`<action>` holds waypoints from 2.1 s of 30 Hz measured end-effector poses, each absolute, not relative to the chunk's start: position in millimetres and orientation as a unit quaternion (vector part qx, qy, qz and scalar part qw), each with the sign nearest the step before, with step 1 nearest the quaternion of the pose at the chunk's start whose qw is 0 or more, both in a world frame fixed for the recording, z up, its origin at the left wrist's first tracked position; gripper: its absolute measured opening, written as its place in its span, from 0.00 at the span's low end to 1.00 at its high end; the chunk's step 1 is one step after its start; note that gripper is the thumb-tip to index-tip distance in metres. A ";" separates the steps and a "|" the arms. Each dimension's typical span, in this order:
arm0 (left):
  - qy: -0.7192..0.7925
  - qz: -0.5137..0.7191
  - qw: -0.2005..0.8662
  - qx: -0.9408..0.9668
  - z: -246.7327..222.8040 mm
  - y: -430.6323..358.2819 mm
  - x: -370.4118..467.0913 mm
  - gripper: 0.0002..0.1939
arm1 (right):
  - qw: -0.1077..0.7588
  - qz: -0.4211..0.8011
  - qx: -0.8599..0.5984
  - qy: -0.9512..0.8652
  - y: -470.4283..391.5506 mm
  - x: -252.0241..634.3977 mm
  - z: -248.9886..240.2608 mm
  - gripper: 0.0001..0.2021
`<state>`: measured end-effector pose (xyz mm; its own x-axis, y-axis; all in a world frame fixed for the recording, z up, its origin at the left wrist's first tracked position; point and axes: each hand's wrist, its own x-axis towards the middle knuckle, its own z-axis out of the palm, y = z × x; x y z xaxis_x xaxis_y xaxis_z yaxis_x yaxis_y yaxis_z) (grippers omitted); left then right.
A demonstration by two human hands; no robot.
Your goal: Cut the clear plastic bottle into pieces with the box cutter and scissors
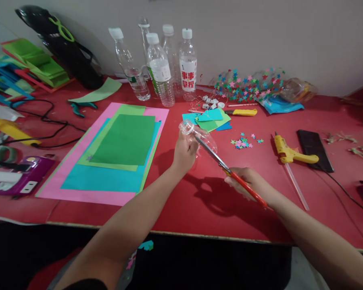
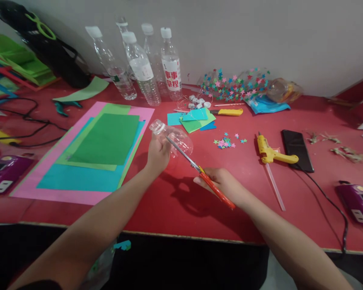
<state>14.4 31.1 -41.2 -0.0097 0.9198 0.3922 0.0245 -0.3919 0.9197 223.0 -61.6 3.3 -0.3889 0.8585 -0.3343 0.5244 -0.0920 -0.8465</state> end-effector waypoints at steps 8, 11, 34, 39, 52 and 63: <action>0.389 0.558 0.293 0.672 -44.8 34.3 11.6 0.11 | 0.161 0.534 -0.524 -0.643 -58.5 224.0 3.6 0.26; 0.395 0.557 0.296 0.668 -43.8 32.7 12.5 0.12 | 0.162 0.532 -0.524 -0.645 -58.6 224.2 2.3 0.26; 0.421 0.613 0.433 0.509 -45.8 39.9 15.3 0.09 | 0.158 0.506 -0.529 -0.663 -55.4 221.9 -1.8 0.25; 0.401 0.626 0.558 0.370 -40.6 45.0 15.8 0.09 | 0.232 0.425 -0.595 -0.642 -51.7 221.7 -4.3 0.26; 0.350 0.422 0.748 0.374 -26.2 4.9 37.6 0.14 | 0.337 0.350 -0.649 -0.585 -37.3 221.2 -13.8 0.21; 0.274 0.334 0.817 0.383 -29.2 8.5 29.0 0.19 | 0.310 0.223 -0.653 -0.654 -38.0 225.3 -23.6 0.19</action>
<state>29.0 8.5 -29.2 0.6272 0.7549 -0.1920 -0.3346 0.4837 0.8087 225.3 -38.0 -23.6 0.0461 0.9923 0.1145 0.7154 0.0472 -0.6971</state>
